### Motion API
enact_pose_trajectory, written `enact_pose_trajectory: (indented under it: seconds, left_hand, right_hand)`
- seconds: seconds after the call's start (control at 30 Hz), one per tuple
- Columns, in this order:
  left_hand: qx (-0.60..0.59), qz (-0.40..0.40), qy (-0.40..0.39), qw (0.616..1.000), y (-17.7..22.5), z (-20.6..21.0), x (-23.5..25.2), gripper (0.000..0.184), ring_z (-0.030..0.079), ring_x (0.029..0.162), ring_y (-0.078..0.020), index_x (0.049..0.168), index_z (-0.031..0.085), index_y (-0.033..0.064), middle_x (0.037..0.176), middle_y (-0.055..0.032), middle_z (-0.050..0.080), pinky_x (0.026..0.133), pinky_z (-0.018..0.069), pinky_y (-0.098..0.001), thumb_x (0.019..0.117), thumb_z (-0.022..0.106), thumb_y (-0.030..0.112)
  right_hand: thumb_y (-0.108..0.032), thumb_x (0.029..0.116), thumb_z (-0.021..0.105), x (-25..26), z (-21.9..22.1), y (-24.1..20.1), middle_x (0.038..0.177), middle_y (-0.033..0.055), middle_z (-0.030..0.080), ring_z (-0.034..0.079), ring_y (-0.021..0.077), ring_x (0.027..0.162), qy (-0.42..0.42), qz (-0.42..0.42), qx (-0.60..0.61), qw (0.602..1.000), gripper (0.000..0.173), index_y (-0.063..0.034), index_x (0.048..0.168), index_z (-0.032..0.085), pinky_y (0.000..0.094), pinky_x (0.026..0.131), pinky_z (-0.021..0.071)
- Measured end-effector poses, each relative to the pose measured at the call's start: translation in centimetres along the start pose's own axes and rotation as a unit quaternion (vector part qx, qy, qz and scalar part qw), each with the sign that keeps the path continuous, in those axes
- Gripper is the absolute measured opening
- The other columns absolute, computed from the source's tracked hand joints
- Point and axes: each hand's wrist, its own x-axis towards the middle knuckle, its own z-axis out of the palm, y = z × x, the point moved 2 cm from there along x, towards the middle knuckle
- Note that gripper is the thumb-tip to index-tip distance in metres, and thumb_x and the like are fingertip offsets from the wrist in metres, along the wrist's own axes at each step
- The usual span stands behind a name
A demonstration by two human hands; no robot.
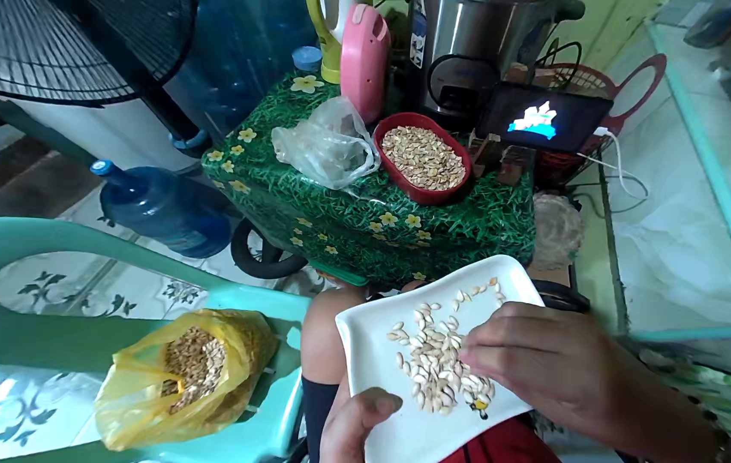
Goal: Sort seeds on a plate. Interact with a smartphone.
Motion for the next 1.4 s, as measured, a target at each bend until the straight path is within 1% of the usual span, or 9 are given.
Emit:
enact_pose_trajectory:
  seconds: [0.13, 0.27, 0.37, 0.47, 0.53, 0.63, 0.77, 1.03, 1.4]
  left_hand:
    - [-0.002, -0.002, 0.007, 1.000, 0.0, -0.1, 0.0, 0.035, 0.075, 0.085, -0.0137, 0.116, 0.059, 0.0105, 0.093, -0.0053, 0.077, 0.078, 0.0628, -0.0342, 0.0814, 0.066, 0.008]
    - [-0.004, -0.005, 0.026, 1.000, 0.1, -0.3, 0.1, 0.039, 0.075, 0.083, -0.0148, 0.115, 0.057, 0.0097, 0.092, -0.0061, 0.076, 0.075, 0.0634, -0.0351, 0.0781, 0.068, 0.008]
    - [-0.004, 0.001, 0.030, 1.000, 0.2, -0.4, 0.1, 0.037, 0.075, 0.083, -0.0147, 0.113, 0.059, 0.0094, 0.091, -0.0067, 0.076, 0.075, 0.0634, -0.0350, 0.0777, 0.068, 0.007]
    - [0.009, 0.005, 0.032, 0.999, 0.4, -0.4, 0.0, 0.036, 0.075, 0.082, -0.0140, 0.113, 0.058, 0.0102, 0.091, -0.0056, 0.076, 0.075, 0.0633, -0.0342, 0.0785, 0.067, 0.008]
    - [0.017, 0.008, 0.034, 0.999, 0.5, -0.4, 0.0, 0.036, 0.075, 0.082, -0.0127, 0.114, 0.058, 0.0110, 0.091, -0.0045, 0.076, 0.075, 0.0632, -0.0331, 0.0788, 0.065, 0.006]
    - [0.018, 0.011, 0.043, 0.999, 0.5, -0.5, 0.1, 0.036, 0.075, 0.082, -0.0129, 0.113, 0.058, 0.0107, 0.090, -0.0047, 0.076, 0.074, 0.0633, -0.0335, 0.0785, 0.063, 0.005]
    - [0.010, 0.013, 0.051, 0.999, 0.5, -0.7, 0.3, 0.034, 0.075, 0.081, -0.0134, 0.110, 0.061, 0.0108, 0.089, -0.0055, 0.077, 0.074, 0.0632, -0.0336, 0.0775, 0.065, 0.005]
    - [0.003, 0.008, 0.055, 0.998, 0.4, -0.8, 0.6, 0.035, 0.076, 0.081, -0.0138, 0.112, 0.059, 0.0116, 0.089, -0.0049, 0.077, 0.075, 0.0634, -0.0342, 0.0783, 0.067, 0.008]
    - [-0.004, 0.006, 0.048, 0.999, 0.2, -0.9, 0.8, 0.032, 0.076, 0.081, -0.0146, 0.109, 0.062, 0.0111, 0.089, -0.0064, 0.077, 0.075, 0.0632, -0.0347, 0.0779, 0.068, 0.008]
  right_hand:
    - [-0.018, 0.1059, 0.053, 0.1, -0.6, 0.7, 0.114, 0.0053, 0.074, 0.067, 0.0173, 0.108, 0.030, 0.035, -0.024, 0.999, 0.022, -0.0138, 0.111, 0.075, 0.0332, 0.092, 0.0550]
    - [-0.016, 0.1028, 0.052, 0.5, -3.0, 5.1, 0.109, 0.0086, 0.073, 0.069, 0.0151, 0.097, 0.133, 0.157, -0.120, 0.971, 0.031, -0.0076, 0.126, 0.071, 0.0334, 0.084, 0.0586]
    - [-0.014, 0.1047, 0.049, 0.3, -3.6, 11.3, 0.116, 0.0191, 0.068, 0.068, 0.0333, 0.094, 0.094, 0.311, -0.174, 0.930, 0.051, -0.0124, 0.156, 0.045, 0.0540, 0.080, 0.0559]
    - [-0.007, 0.1017, 0.054, 0.2, -2.7, 16.5, 0.122, 0.0269, 0.063, 0.064, 0.0490, 0.100, 0.038, 0.420, -0.212, 0.882, 0.068, -0.0206, 0.164, 0.030, 0.0694, 0.081, 0.0496]
    - [-0.005, 0.1003, 0.054, 0.5, -1.9, 18.2, 0.127, 0.0292, 0.060, 0.064, 0.0519, 0.101, 0.004, 0.455, -0.236, 0.859, 0.076, -0.0252, 0.166, 0.022, 0.0708, 0.080, 0.0486]
    - [-0.005, 0.0995, 0.053, 1.1, -1.2, 19.4, 0.125, 0.0319, 0.061, 0.065, 0.0536, 0.098, -0.006, 0.469, -0.250, 0.847, 0.083, -0.0238, 0.167, 0.010, 0.0702, 0.076, 0.0499]
    - [-0.006, 0.0991, 0.053, 1.6, -1.1, 20.6, 0.125, 0.0305, 0.061, 0.067, 0.0526, 0.096, 0.000, 0.482, -0.260, 0.837, 0.087, -0.0280, 0.167, 0.003, 0.0688, 0.073, 0.0511]
    - [-0.007, 0.0991, 0.050, 2.0, -0.9, 21.5, 0.127, 0.0306, 0.062, 0.066, 0.0533, 0.099, -0.003, 0.505, -0.261, 0.823, 0.085, -0.0282, 0.167, 0.004, 0.0690, 0.075, 0.0500]
    - [-0.006, 0.0992, 0.049, 2.0, -1.4, 21.1, 0.128, 0.0309, 0.061, 0.066, 0.0546, 0.097, 0.036, 0.492, -0.242, 0.836, 0.081, -0.0237, 0.167, 0.009, 0.0711, 0.076, 0.0494]
